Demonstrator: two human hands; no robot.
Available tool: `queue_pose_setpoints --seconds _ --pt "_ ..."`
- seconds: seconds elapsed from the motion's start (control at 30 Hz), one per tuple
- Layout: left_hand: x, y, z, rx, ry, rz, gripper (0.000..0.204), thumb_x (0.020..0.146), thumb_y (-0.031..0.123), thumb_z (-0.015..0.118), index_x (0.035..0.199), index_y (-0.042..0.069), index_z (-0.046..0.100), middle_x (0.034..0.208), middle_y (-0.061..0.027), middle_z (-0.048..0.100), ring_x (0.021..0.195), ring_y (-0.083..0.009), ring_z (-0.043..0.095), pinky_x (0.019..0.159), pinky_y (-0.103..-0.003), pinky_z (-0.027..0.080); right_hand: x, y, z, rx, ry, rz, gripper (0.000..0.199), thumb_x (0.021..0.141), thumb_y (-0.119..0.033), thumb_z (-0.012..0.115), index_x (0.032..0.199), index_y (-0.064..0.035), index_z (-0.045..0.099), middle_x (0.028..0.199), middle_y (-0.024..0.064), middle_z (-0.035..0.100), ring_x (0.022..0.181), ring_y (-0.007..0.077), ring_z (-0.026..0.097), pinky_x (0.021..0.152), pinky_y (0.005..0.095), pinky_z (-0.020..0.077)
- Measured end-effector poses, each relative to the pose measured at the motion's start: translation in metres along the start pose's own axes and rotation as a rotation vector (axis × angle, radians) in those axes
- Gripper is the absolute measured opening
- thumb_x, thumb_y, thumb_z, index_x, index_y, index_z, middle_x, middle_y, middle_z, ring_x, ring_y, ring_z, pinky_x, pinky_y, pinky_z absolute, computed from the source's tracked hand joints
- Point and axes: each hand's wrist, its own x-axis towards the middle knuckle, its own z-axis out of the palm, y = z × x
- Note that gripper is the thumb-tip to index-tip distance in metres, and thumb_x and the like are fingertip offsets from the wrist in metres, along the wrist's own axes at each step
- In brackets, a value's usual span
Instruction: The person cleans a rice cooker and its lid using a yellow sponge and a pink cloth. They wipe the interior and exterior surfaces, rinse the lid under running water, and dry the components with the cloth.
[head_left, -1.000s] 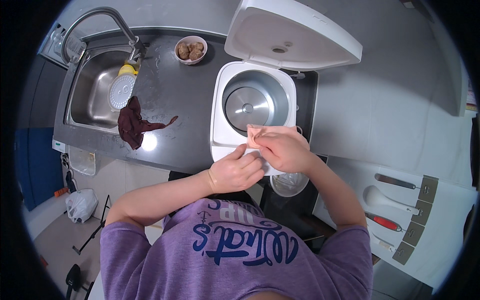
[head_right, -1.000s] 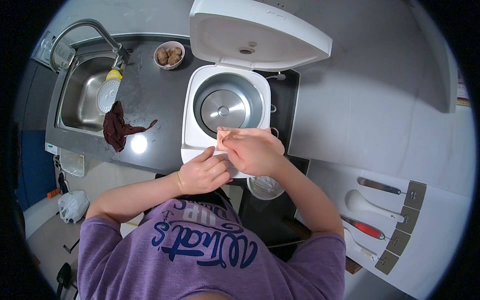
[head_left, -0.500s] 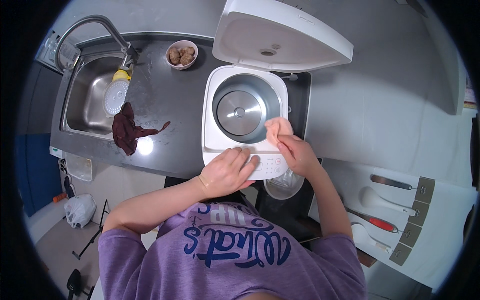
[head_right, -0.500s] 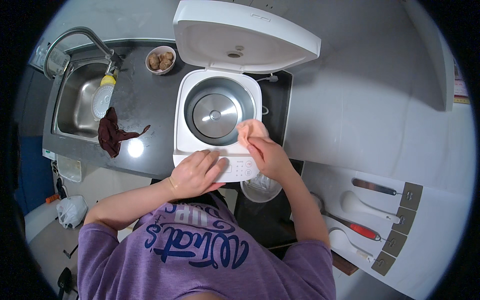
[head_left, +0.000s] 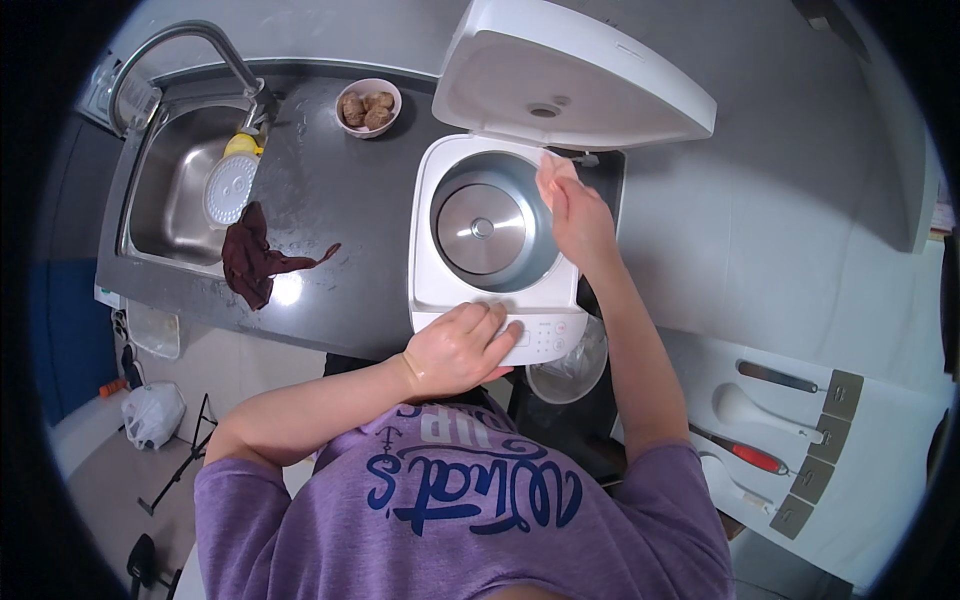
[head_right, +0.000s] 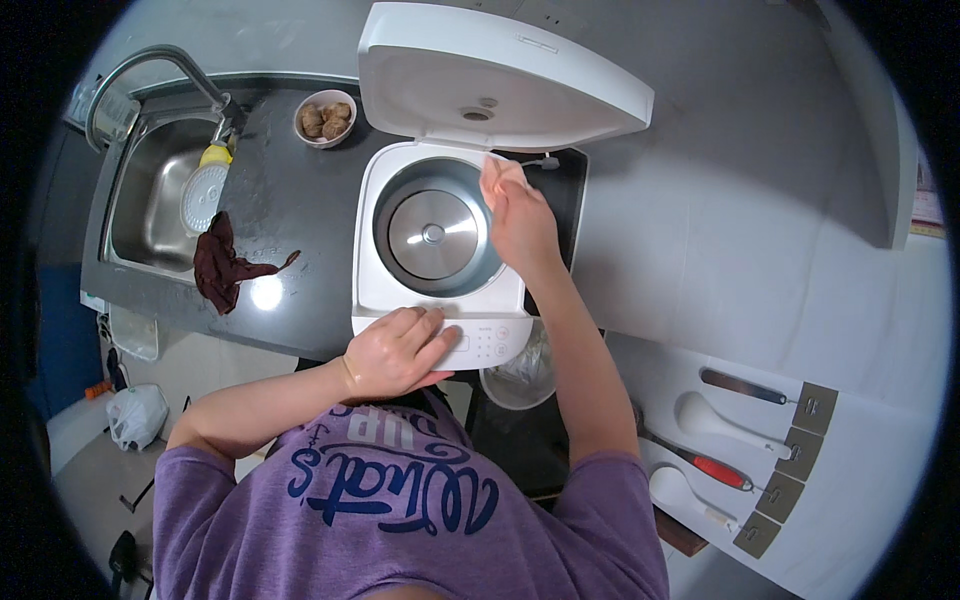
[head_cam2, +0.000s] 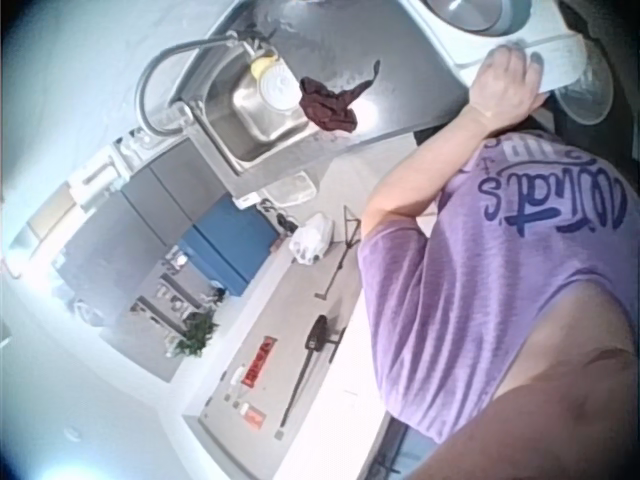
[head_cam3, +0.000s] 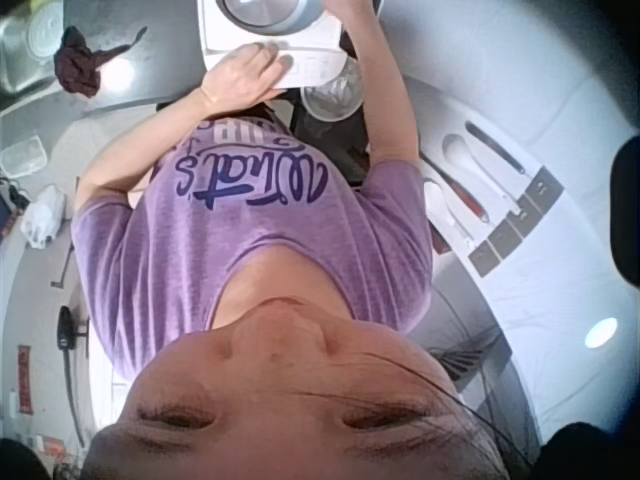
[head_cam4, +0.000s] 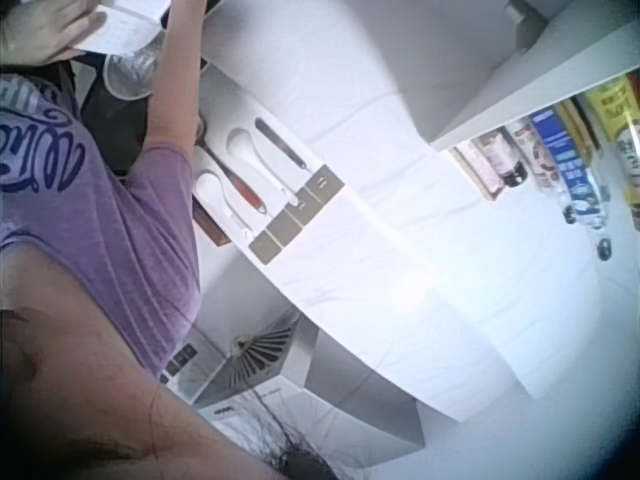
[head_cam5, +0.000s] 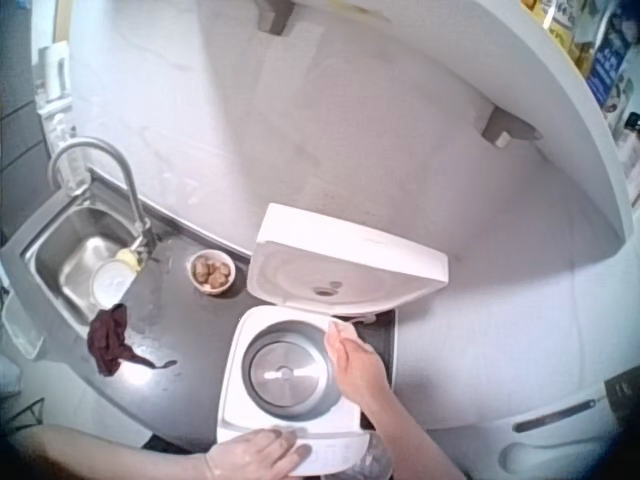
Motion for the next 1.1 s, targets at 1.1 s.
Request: queue_pose_setpoints --seconds 1.1 --pt "0.002 0.007 -0.006 0.038 -0.064 -0.082 0.060 0.081 0.041 0.075 0.128 0.006 0.061 0.112 -0.0135 0.060 0.096 -0.0283 0.060 0.084 -0.038 0.053 -0.053 -0.008 0.012 -0.496 -0.153 -0.008 0.040 0.086 -0.014 0.066 0.120 0.0069 0.062 0.111 0.0217 0.068 0.105 0.0364 0.065 0.093 0.0431 0.0509"
